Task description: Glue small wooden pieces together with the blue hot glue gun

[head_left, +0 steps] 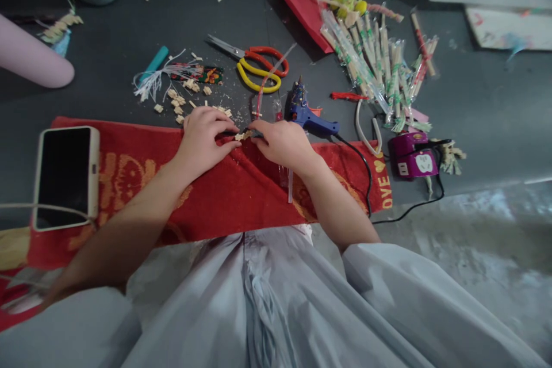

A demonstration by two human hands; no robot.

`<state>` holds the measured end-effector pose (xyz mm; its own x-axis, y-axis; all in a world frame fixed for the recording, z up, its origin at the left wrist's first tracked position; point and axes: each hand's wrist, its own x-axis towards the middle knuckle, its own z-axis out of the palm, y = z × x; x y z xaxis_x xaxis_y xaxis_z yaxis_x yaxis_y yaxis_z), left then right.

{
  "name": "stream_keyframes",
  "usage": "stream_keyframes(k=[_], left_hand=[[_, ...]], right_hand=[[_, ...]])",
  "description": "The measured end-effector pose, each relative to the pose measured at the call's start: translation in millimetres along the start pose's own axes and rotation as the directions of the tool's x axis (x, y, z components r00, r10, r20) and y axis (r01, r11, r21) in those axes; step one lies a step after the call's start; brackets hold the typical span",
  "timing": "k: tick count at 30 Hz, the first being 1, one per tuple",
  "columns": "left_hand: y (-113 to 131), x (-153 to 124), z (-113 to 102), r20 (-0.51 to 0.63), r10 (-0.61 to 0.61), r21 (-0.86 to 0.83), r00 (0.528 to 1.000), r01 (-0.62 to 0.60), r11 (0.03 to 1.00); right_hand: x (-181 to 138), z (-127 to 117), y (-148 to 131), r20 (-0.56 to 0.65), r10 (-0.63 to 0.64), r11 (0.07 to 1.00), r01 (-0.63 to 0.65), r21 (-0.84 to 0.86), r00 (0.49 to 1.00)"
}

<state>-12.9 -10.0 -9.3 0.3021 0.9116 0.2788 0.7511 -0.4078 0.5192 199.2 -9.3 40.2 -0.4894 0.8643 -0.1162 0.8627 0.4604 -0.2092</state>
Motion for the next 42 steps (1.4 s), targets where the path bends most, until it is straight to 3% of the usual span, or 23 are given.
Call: stream_keyframes(k=[8, 17, 29, 42], left_hand=[[3.2, 0.8, -4.8, 0.011, 0.014, -0.025, 1.000, -0.013, 1.000], [14.6, 3.1, -14.7, 0.000, 0.047, -0.008, 0.999, -0.047, 0.999], [28.6, 0.6, -25.2, -0.147, 0.110, 0.041, 0.983, -0.105, 0.994], [28.6, -1.5, -22.3, -0.261, 0.196, 0.075, 0.945, -0.182, 0.980]], right_hand=[[1.4, -0.1, -1.2, 0.006, 0.003, 1.000, -0.004, 0.007, 1.000], [-1.3, -7.2, 2.2, -0.059, 0.000, 0.989, 0.008, 0.145, 0.998], [-11.5, -11.5, 13.3, -0.261, -0.137, 0.936, 0.211, 0.283, 0.956], [-14.5, -6.9, 16.3, -0.286, -0.304, 0.915, 0.362, 0.178, 0.909]])
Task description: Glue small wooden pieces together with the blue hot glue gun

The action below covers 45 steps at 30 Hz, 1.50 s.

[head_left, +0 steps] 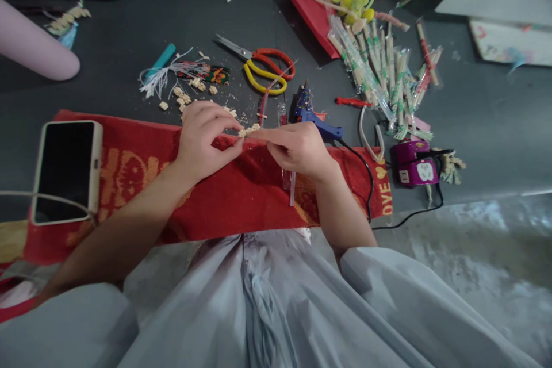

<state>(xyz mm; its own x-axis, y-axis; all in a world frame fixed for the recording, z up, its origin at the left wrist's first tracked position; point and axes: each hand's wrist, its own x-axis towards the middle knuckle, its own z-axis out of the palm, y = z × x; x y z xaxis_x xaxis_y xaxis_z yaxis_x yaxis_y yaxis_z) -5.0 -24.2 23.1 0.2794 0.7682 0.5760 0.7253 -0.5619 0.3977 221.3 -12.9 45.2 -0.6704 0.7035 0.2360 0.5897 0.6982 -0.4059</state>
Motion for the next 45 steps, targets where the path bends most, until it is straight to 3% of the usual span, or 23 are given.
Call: stream_keyframes(k=[6, 22, 32, 45], left_hand=[[-0.5, -1.3, -0.1, 0.091, -0.102, -0.078, 0.991, 0.110, 0.991], [-1.4, -2.6, 2.0, 0.056, -0.096, -0.136, 0.994, 0.102, 0.985], [-1.9, -0.6, 3.1, 0.087, -0.031, -0.123, 0.996, 0.042, 0.992], [-0.2, -1.7, 4.8, 0.100, 0.003, -0.141, 0.995, 0.012, 0.990]], right_hand=[[-0.8, 3.9, 7.0, -0.140, -0.034, 0.999, 0.037, 0.022, 0.990], [-0.4, 1.7, 16.5, -0.296, 0.028, 0.997, -0.007, 0.072, 0.955], [3.7, 9.0, 15.4, -0.153, 0.025, 0.976, 0.009, 0.217, 0.988], [6.1, 7.5, 14.7, -0.134, 0.026, 0.965, 0.010, 0.264, 0.991]])
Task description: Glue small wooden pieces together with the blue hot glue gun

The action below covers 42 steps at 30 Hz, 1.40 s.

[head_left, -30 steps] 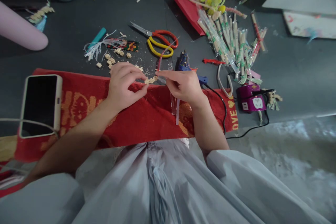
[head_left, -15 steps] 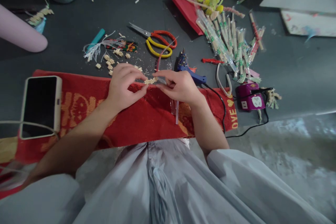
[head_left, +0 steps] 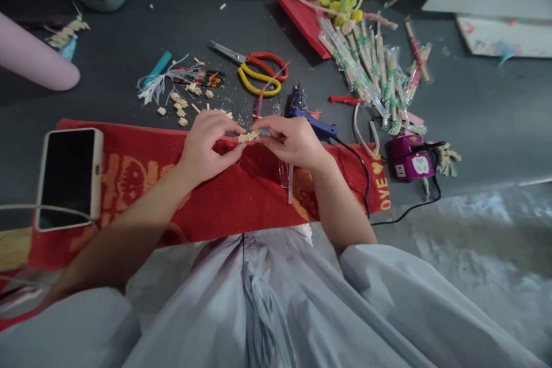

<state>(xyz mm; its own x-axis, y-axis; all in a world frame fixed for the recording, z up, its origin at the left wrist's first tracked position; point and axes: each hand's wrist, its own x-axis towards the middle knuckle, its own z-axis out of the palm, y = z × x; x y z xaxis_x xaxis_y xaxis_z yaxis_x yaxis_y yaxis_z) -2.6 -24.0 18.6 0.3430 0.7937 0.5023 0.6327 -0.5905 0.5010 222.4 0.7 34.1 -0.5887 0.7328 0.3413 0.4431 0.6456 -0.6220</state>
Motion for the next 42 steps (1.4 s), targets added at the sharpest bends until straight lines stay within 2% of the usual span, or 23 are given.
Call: stream_keyframes(k=[4, 10, 14, 18, 27, 30, 32, 36, 39, 42], left_hand=[[1.1, 0.6, -0.3, 0.022, -0.036, 0.009, 0.999, 0.036, 0.999], [2.4, 1.7, -1.4, 0.012, -0.015, -0.050, 1.000, 0.015, 0.999], [3.0, 2.4, -2.6, 0.039, -0.054, -0.025, 0.998, 0.055, 0.998], [3.8, 3.0, -3.5, 0.048, -0.034, -0.019, 0.998, 0.035, 0.999], [5.3, 2.0, -3.0, -0.008, -0.024, -0.085, 1.000, 0.024, 0.996], [6.2, 1.9, -3.0, 0.018, -0.094, -0.151, 0.995, 0.096, 0.984], [5.9, 1.4, -1.5, 0.046, -0.187, -0.251, 0.981, 0.192, 0.949], [2.7, 0.5, 4.1, 0.166, -0.372, -0.479, 0.913, 0.404, 0.779], [0.9, 0.9, 6.8, 0.235, -0.410, -0.551, 0.881, 0.468, 0.691], [1.8, 2.1, 6.8, 0.252, -0.420, -0.572, 0.872, 0.484, 0.662]], right_hand=[[-0.1, 1.2, 1.0, 0.019, 0.002, 1.000, -0.002, 0.000, 1.000], [-0.4, 2.7, 1.3, 0.028, 0.005, 1.000, -0.005, -0.001, 1.000], [-0.3, 3.5, 0.8, 0.039, 0.013, 1.000, -0.013, -0.001, 0.999], [-0.5, 5.3, 1.5, 0.032, -0.002, 1.000, 0.003, -0.013, 0.999], [-1.2, 12.2, 2.5, -0.096, -0.049, 0.998, 0.047, -0.032, 0.994], [-1.2, 14.9, 3.1, -0.153, -0.083, 0.996, 0.079, -0.035, 0.985], [-1.2, 17.0, 3.8, -0.201, -0.110, 0.994, 0.105, -0.037, 0.973], [-1.2, 21.8, 4.1, -0.225, -0.102, 0.995, 0.098, -0.033, 0.969], [-0.8, 24.6, 3.4, -0.215, -0.092, 0.996, 0.091, -0.015, 0.972], [0.1, 25.4, 3.2, -0.223, -0.102, 0.995, 0.101, -0.020, 0.969]])
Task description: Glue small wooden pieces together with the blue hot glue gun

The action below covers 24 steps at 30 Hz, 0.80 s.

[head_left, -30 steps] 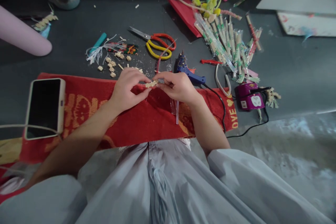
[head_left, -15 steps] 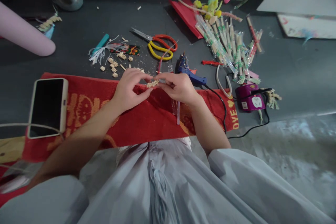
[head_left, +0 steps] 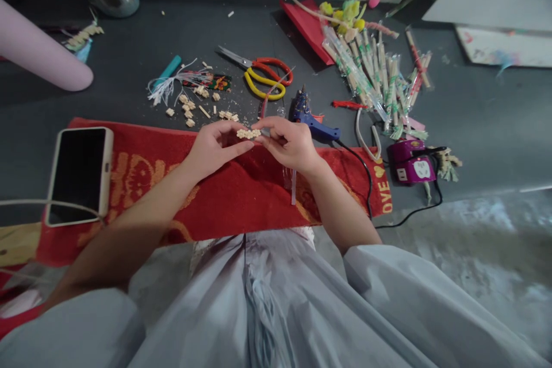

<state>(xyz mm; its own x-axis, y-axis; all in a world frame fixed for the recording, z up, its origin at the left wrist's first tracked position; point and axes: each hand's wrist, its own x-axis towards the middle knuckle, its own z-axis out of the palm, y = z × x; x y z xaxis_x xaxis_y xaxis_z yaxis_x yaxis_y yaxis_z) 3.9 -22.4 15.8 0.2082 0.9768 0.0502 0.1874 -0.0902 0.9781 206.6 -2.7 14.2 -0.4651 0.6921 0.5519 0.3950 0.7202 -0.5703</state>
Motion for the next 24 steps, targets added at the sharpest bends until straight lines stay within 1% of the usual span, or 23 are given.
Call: stream_keyframes(k=[5, 10, 13, 18, 21, 24], left_hand=[[4.0, -0.1, 1.1, -0.017, -0.006, -0.027, 1.000, 0.006, 1.000], [4.9, 0.1, -0.3, 0.010, -0.019, -0.003, 1.000, 0.020, 1.000], [4.3, 0.2, -1.2, 0.019, -0.042, -0.035, 0.999, 0.043, 0.998], [1.7, 1.2, -0.8, 0.014, -0.094, -0.121, 0.996, 0.095, 0.988], [1.4, 1.7, -0.6, 0.013, -0.124, -0.153, 0.992, 0.124, 0.980], [3.0, 1.5, -1.3, 0.045, -0.153, -0.167, 0.987, 0.158, 0.973]], right_hand=[[1.6, -1.5, 1.2, -0.029, -0.040, 0.999, 0.040, 0.002, 0.999], [1.9, -3.7, 1.8, 0.028, 0.005, 1.000, -0.005, 0.011, 1.000], [2.0, -4.8, 1.8, 0.036, 0.015, 1.000, -0.015, 0.016, 0.999], [2.8, -5.4, 0.8, 0.030, 0.036, 0.999, -0.036, 0.006, 0.999], [3.3, -4.7, 0.3, 0.004, 0.024, 1.000, -0.024, 0.006, 1.000], [3.5, -3.7, 1.1, -0.026, 0.009, 1.000, -0.009, -0.001, 1.000]])
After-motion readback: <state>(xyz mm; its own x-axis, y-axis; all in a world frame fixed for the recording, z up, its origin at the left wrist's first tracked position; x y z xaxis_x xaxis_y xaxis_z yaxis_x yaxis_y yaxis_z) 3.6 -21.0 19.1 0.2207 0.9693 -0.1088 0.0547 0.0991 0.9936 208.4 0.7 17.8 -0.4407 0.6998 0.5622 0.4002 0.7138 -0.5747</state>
